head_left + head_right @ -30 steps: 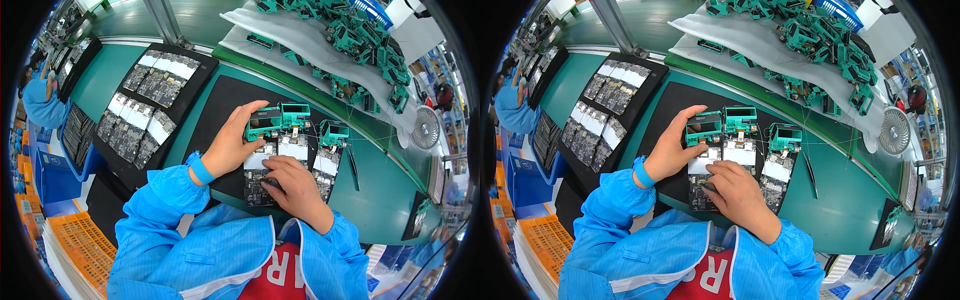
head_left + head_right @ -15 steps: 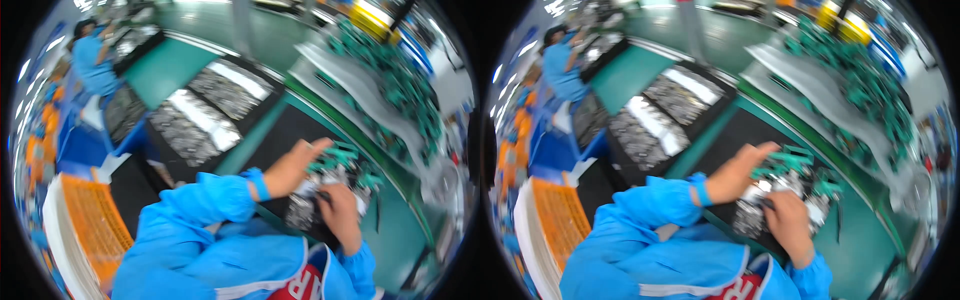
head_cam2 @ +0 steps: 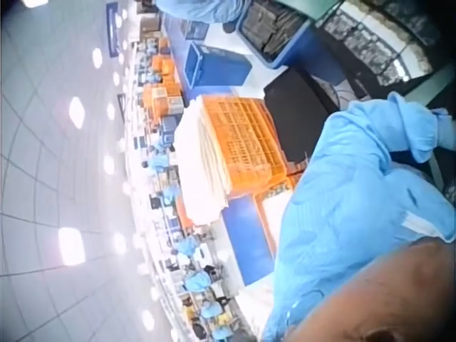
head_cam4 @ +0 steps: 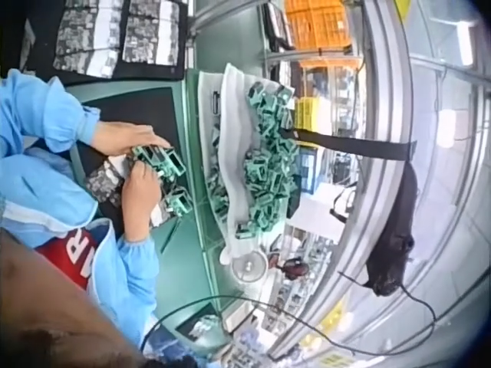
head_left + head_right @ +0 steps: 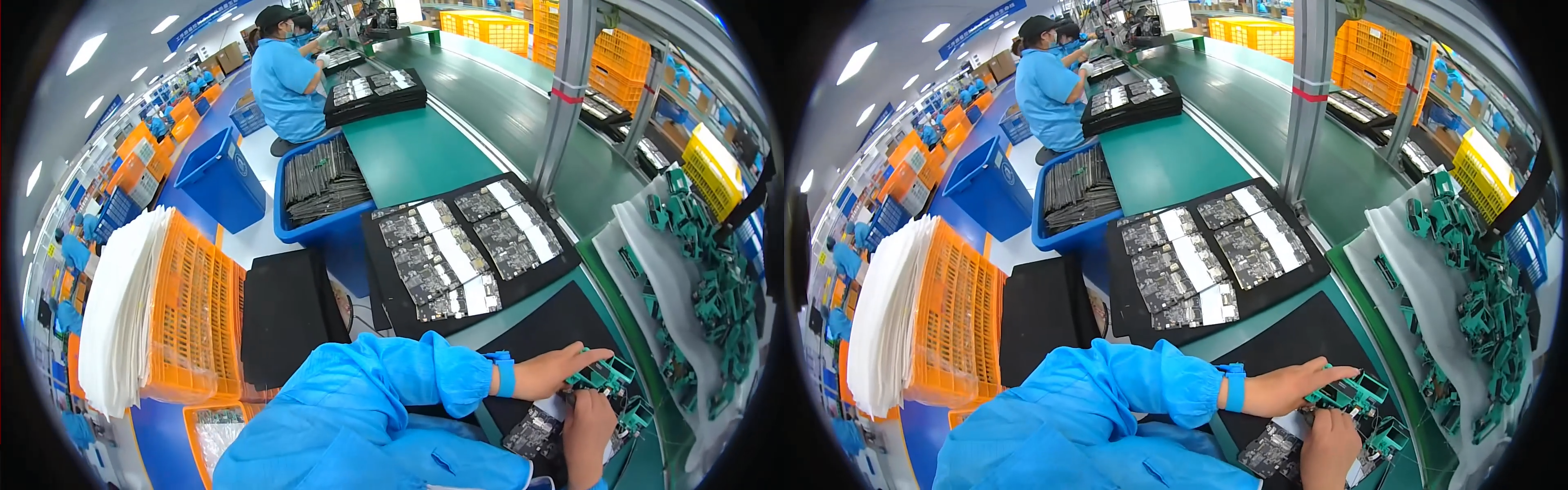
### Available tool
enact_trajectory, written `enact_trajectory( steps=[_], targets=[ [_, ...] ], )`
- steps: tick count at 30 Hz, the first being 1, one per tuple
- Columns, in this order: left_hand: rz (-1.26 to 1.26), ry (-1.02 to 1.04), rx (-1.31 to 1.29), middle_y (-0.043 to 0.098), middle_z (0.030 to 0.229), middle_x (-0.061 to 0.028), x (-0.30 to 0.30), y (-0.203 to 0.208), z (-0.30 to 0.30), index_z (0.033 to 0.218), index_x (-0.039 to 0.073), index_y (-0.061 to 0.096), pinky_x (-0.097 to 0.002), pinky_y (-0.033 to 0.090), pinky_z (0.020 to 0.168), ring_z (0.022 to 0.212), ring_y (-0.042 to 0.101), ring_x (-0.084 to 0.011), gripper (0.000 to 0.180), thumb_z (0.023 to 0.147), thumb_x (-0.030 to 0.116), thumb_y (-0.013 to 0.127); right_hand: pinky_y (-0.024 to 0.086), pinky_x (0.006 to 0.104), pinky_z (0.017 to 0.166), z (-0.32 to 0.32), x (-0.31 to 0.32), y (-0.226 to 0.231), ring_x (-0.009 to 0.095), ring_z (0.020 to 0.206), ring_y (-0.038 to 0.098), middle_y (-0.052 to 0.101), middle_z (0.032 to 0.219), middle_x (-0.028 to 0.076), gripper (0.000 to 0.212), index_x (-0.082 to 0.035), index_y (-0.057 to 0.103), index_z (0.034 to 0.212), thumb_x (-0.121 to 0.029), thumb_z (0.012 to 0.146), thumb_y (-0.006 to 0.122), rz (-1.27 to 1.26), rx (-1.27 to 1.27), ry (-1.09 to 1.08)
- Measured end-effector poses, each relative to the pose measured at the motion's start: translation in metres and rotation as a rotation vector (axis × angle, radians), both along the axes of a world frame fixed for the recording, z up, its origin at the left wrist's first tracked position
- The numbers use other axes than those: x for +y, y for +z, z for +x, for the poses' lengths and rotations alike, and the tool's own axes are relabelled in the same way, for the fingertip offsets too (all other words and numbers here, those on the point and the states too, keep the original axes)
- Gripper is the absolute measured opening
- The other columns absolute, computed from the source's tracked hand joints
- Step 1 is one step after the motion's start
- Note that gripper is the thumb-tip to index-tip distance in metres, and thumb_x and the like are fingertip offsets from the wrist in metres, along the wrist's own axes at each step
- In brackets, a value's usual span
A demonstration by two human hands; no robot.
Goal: The person assembles small electronic components onto circuit boards by hand, placing them into green housings.
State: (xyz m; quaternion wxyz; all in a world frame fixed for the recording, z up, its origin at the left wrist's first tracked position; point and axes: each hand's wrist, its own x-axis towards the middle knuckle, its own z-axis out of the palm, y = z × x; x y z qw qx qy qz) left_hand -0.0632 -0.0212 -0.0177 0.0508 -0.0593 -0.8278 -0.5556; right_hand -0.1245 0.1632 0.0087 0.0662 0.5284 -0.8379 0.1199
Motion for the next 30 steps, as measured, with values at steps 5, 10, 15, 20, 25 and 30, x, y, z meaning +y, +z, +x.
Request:
enact_trajectory(
  steps=[5, 10, 15, 20, 25, 30],
  targets=[
    [0.001, -0.007, 0.103, 0.036, 0.098, -0.0158, 0.002, -0.009, -0.005, 0.16, 0.023, 0.018, -0.045, 0.042, 0.07, 0.077, 0.049, -0.0348, 0.102, 0.074, -0.021, 0.05, 0.047, 0.0467, 0.065, 0.0, -0.003, 0.004, 0.034, 0.08, 0.059, 0.058, 0.082, 0.012, 0.021, -0.004, 0.057, 0.084, -0.001, 0.066, 0.066, 0.032, -0.019, -0.015],
    [-0.006, -0.036, 0.037, 0.04, 0.101, -0.0188, 0.002, -0.011, -0.007, 0.159, 0.022, 0.021, -0.0454, 0.044, 0.073, 0.081, 0.051, -0.0366, 0.099, 0.074, -0.019, 0.05, 0.047, 0.0454, 0.06, -0.002, -0.002, -0.007, 0.033, 0.077, 0.06, 0.057, 0.079, 0.011, 0.016, -0.005, 0.054, 0.078, -0.001, 0.067, 0.065, 0.0, 0.045, -0.01],
    [-0.006, -0.054, 0.038, 0.043, 0.103, -0.0222, 0.0, -0.01, -0.007, 0.157, 0.021, 0.024, -0.0464, 0.046, 0.076, 0.084, 0.055, -0.0415, 0.092, 0.077, -0.016, 0.05, 0.046, 0.0446, 0.058, -0.001, -0.007, -0.004, 0.033, 0.076, 0.059, 0.057, 0.078, 0.012, 0.017, -0.005, 0.052, 0.076, -0.001, 0.066, 0.064, 0.012, 0.052, -0.002],
    [-0.018, -0.052, 0.062, 0.041, 0.102, -0.0192, 0.0, -0.008, -0.01, 0.157, 0.02, 0.024, -0.0468, 0.044, 0.071, 0.081, 0.053, -0.0395, 0.093, 0.076, -0.018, 0.051, 0.046, 0.045, 0.058, 0.002, -0.009, 0.004, 0.034, 0.076, 0.06, 0.057, 0.08, 0.012, 0.021, -0.004, 0.052, 0.08, -0.001, 0.064, 0.065, 0.019, 0.067, -0.003],
    [-0.013, -0.02, 0.072, 0.04, 0.101, -0.0181, -0.002, -0.006, -0.007, 0.159, 0.024, 0.019, -0.0486, 0.043, 0.07, 0.082, 0.056, -0.0402, 0.101, 0.076, -0.017, 0.059, 0.048, 0.0444, 0.062, -0.005, 0.0, -0.004, 0.035, 0.08, 0.061, 0.059, 0.086, 0.014, 0.022, -0.003, 0.055, 0.08, -0.001, 0.062, 0.067, 0.002, 0.044, 0.02],
    [-0.055, 0.015, 0.088, 0.045, 0.109, -0.021, 0.001, -0.006, -0.005, 0.16, 0.023, 0.013, -0.052, 0.046, 0.076, 0.092, 0.057, -0.0421, 0.102, 0.08, -0.012, 0.066, 0.05, 0.0405, 0.072, 0.013, 0.049, 0.002, 0.035, 0.084, 0.063, 0.065, 0.094, 0.017, 0.019, -0.005, 0.066, 0.096, -0.005, 0.077, 0.069, -0.297, -0.149, 0.039]
  ],
)
